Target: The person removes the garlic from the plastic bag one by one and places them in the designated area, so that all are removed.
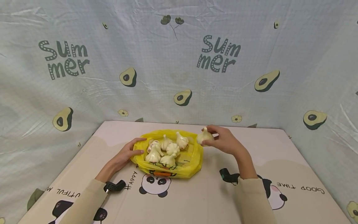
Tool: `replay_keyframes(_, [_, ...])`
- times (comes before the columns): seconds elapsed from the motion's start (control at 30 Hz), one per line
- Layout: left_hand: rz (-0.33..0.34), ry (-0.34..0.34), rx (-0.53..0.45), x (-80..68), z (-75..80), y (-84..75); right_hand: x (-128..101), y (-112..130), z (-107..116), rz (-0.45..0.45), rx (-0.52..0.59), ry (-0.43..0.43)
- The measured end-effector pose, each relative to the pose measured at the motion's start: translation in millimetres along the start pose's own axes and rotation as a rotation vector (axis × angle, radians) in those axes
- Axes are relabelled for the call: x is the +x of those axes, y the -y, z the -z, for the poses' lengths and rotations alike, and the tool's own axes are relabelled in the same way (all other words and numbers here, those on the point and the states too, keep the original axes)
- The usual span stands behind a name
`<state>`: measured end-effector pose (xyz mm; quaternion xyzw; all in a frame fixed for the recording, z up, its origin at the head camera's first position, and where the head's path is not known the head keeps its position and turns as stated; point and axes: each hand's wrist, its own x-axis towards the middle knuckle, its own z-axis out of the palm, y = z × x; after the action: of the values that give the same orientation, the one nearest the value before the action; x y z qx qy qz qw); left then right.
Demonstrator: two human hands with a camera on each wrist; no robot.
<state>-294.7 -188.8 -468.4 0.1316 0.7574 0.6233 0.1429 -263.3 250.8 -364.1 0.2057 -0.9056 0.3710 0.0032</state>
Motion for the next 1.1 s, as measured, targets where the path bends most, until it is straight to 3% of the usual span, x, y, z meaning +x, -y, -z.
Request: replay_keyframes(1.1, [0.003,-0.01,0.002,0.9,-0.8,0.9,-9,-23,17,-0.06,0.042,-0.071])
